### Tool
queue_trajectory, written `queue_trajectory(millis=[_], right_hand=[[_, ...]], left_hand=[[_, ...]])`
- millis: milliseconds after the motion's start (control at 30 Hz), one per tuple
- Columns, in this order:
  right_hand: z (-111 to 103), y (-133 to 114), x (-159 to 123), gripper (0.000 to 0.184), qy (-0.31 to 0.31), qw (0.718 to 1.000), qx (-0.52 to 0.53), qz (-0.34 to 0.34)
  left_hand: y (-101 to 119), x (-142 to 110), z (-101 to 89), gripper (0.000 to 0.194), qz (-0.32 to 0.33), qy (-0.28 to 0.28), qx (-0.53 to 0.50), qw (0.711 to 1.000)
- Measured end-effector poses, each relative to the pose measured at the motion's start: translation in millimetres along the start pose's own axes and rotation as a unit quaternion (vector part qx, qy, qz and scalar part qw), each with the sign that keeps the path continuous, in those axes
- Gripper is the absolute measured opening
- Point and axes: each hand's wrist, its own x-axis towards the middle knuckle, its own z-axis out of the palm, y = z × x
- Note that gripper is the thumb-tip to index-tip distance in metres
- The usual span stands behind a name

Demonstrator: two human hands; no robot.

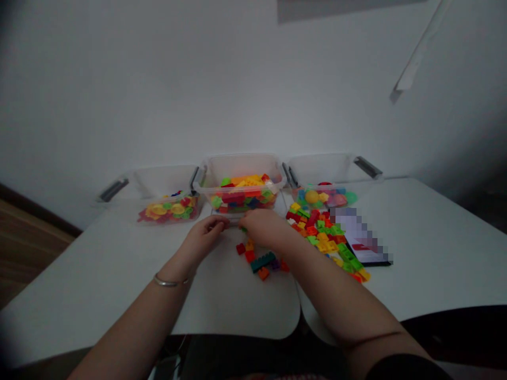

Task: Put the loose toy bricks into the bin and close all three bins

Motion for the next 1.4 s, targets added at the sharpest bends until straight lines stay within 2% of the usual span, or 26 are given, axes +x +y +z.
queue_trajectory(millis=[167,500,833,1033,1133,1200,1300,1400], right_hand=[[8,1,6,0.022,-0.01,0.998,-0.043,0.049],[7,3,7,0.026,-0.019,0.99,-0.053,0.125],[10,4,5,0.02,-0.018,0.99,0.015,0.141],[12,7,6,0.021,-0.017,0.992,0.026,0.126],[3,7,2,0.021,0.024,0.994,0.04,0.098],[-7,8,-3,0.022,0.077,0.992,0.061,0.08],[-22,15,-13,0.024,0.207,0.972,0.098,0.048],[-33,28,-20,0.026,0.348,0.929,0.124,0.034]], left_hand=[[3,0,-1.0,0.022,-0.003,-0.011,0.0,1.0],[-3,1,0.3,0.024,-0.013,-0.014,-0.005,1.0],[-1,1,-0.5,0.023,-0.01,-0.019,0.006,1.0],[0,0,-0.4,0.024,-0.004,-0.017,0.013,1.0],[0,0,-0.5,0.024,-0.005,-0.018,0.012,1.0],[1,-1,-1.0,0.024,-0.005,-0.02,0.011,1.0],[3,-2,-1.7,0.024,-0.006,-0.017,0.016,1.0],[3,-2,-1.6,0.025,-0.009,-0.011,0.021,1.0]])
